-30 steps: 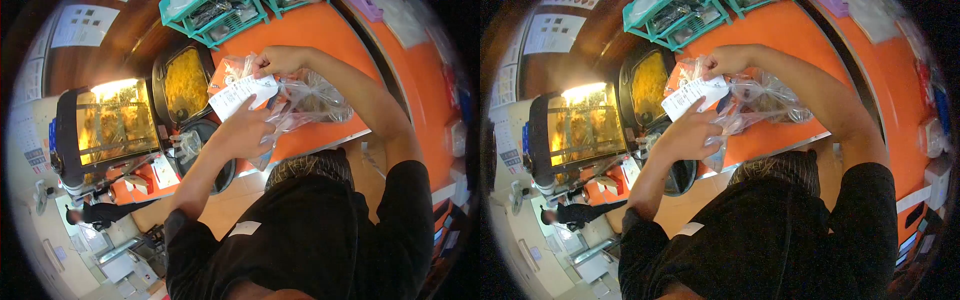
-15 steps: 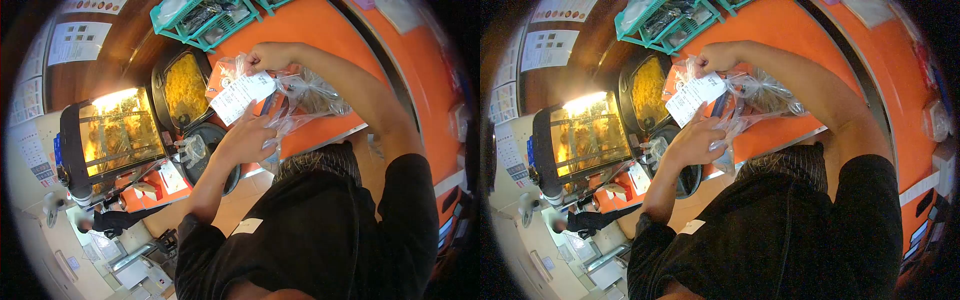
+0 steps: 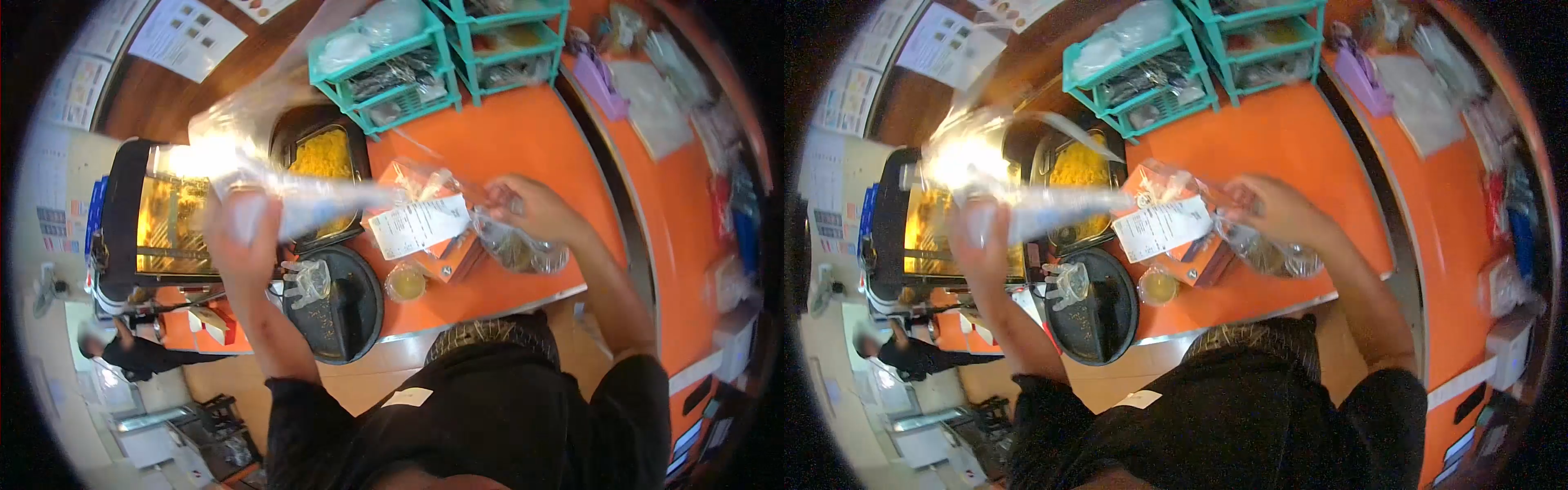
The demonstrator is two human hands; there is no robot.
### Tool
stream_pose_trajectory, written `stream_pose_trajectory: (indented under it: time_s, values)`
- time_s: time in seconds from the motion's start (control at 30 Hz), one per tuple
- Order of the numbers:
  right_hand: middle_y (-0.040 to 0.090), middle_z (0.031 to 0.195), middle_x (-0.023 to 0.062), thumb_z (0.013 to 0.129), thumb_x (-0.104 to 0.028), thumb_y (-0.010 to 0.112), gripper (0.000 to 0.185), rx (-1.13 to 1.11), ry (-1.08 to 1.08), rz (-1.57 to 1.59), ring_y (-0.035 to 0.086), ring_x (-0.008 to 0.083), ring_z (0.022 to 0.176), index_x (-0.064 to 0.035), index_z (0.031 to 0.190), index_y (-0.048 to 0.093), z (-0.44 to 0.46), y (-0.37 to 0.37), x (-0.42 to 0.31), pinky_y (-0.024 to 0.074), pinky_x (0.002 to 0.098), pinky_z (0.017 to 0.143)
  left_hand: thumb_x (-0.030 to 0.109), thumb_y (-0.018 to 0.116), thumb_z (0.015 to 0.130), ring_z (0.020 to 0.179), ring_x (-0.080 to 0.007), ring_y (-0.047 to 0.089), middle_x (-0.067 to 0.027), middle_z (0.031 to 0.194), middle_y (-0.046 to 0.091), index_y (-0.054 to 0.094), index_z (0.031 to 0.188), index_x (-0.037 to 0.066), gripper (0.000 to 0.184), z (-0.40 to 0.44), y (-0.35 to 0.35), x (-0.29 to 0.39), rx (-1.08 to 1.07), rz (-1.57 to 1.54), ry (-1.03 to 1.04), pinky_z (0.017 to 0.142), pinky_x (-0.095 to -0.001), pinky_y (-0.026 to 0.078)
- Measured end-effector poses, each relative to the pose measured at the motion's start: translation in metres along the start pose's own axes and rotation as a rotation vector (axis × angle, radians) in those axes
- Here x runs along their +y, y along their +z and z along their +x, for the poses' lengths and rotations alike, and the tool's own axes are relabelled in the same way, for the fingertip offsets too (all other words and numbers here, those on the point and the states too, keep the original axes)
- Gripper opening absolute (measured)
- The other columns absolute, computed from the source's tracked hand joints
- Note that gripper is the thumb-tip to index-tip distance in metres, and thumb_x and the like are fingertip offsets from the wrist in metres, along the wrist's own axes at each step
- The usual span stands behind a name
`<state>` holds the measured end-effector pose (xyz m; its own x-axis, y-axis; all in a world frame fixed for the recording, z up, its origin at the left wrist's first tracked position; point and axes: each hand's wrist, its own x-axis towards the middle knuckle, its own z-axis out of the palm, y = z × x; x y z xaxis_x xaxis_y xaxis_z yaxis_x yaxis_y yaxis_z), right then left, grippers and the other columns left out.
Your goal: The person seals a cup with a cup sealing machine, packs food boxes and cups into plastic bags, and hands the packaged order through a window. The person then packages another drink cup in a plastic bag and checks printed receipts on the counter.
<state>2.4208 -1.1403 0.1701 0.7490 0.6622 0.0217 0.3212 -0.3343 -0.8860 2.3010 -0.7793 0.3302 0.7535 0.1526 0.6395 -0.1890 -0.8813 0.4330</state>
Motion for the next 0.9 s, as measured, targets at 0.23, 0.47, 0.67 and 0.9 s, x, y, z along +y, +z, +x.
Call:
stream_pose_trajectory:
  time_s: [0.23, 0.47, 0.67, 0.9]
  values:
    - [0.058, 0.122, 0.0174, 0.082, -0.032, 0.075, 0.051, 0.097, 0.01, -0.163, 0.054, 0.0336, 0.117, -0.006, 0.122, 0.057, -0.044, 0.001, -0.008, 0.0425, 0.0427, 0.099, 0.027, 0.069, 0.081, 0.097, -0.0338, 0.056, -0.0138, 0.101, 0.056, 0.064, 0.087, 0.014, 0.015, 0.052, 0.192, -0.121, -0.244, 0.197, 0.667, 0.082, -0.0434, 0.049]
    - [0.049, 0.129, 0.0153, 0.078, -0.038, 0.076, 0.061, 0.062, 0.108, -0.397, 0.042, 0.0383, 0.126, -0.0095, 0.127, 0.055, -0.052, 0.028, -0.014, 0.0331, 0.0494, 0.106, 0.026, 0.054, 0.087, 0.109, -0.0258, 0.053, -0.0075, 0.122, 0.055, 0.064, 0.104, 0.024, 0.02, 0.036, 0.333, -0.223, -0.238, 0.534, 1.116, 0.094, -0.0445, 0.044]
    - [0.049, 0.129, 0.0133, 0.075, -0.037, 0.078, 0.063, 0.08, 0.057, -0.513, 0.043, 0.0376, 0.122, -0.0087, 0.126, 0.054, -0.054, 0.038, -0.004, 0.0326, 0.0488, 0.105, 0.032, 0.052, 0.091, 0.115, -0.0271, 0.049, -0.0075, 0.122, 0.055, 0.064, 0.115, 0.017, 0.031, 0.011, 0.36, -0.255, -0.518, 1.178, 0.578, 0.09, -0.0383, 0.041]
    - [0.053, 0.122, 0.0097, 0.072, -0.035, 0.078, 0.053, 0.262, 0.1, -0.659, 0.047, 0.0324, 0.117, -0.009, 0.115, 0.062, -0.039, 0.053, 0.002, 0.0317, 0.0518, 0.101, 0.03, 0.054, 0.092, 0.119, -0.0358, 0.057, -0.0239, 0.138, 0.051, 0.056, 0.13, 0.005, 0.046, 0.053, 0.344, -0.219, -1.191, -0.068, -0.533, 0.092, -0.0391, 0.05]
